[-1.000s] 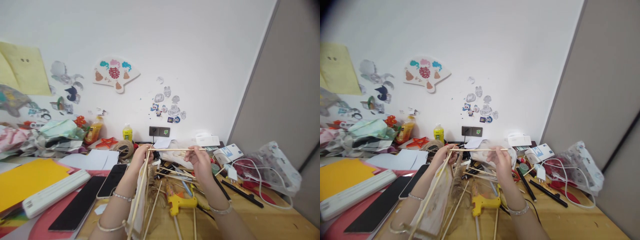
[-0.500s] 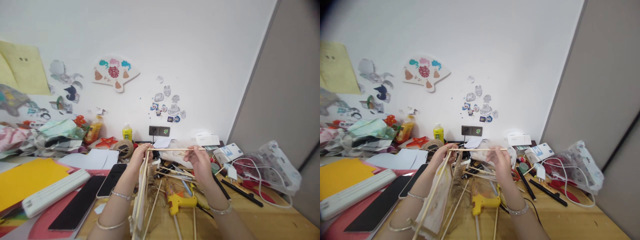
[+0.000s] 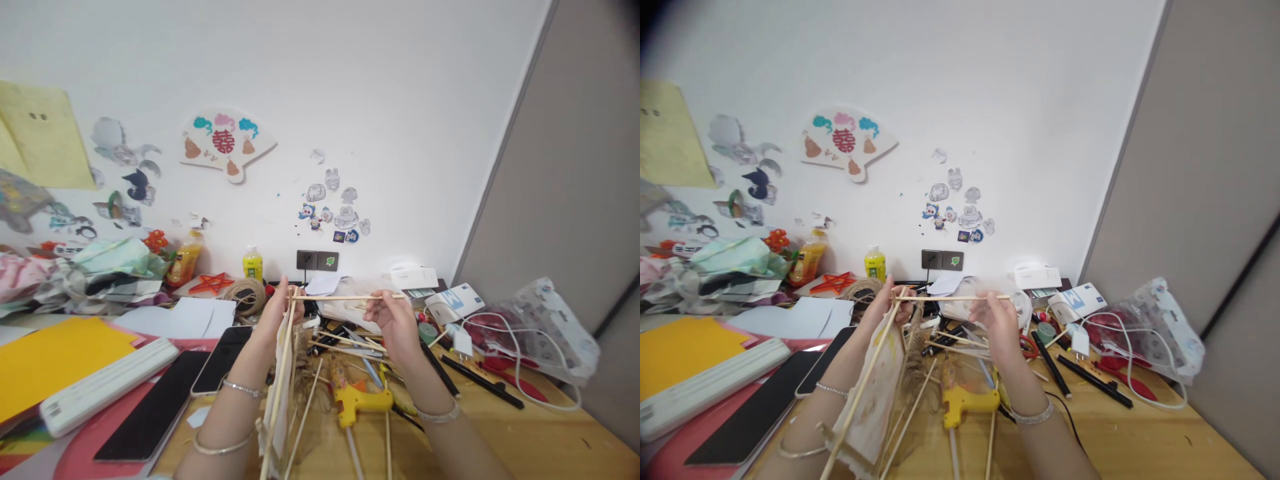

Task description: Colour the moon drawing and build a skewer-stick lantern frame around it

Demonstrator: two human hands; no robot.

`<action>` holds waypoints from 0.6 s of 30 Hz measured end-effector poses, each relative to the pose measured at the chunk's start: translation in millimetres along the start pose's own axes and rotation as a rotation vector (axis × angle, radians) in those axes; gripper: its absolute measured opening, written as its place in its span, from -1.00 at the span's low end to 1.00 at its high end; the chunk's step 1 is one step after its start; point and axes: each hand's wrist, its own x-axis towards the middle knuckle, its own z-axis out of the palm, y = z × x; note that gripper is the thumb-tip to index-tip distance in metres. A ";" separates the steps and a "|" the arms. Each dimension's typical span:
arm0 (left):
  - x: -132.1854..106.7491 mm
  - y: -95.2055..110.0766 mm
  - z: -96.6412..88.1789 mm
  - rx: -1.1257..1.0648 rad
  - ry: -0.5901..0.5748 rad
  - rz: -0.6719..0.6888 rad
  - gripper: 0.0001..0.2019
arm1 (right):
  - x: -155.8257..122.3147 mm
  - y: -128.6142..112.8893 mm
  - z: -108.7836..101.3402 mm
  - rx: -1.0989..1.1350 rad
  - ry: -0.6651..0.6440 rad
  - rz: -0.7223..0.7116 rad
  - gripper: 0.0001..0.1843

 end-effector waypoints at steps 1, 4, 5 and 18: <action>1.6 -1.3 -0.1 0.002 0.016 0.003 -0.38 | 0.3 0.6 -0.5 0.002 -0.001 0.003 -0.70; 3.8 -5.5 0.5 0.006 0.066 0.024 -0.31 | 1.3 2.3 -2.0 0.004 0.008 0.010 -0.70; 3.4 -6.7 0.9 0.006 0.075 0.033 -0.30 | 1.7 2.6 -2.4 0.005 0.015 0.013 -0.69; -3.4 -6.3 -4.5 0.068 -0.022 0.012 -0.39 | 7.3 7.2 -9.2 0.031 0.078 0.006 -0.70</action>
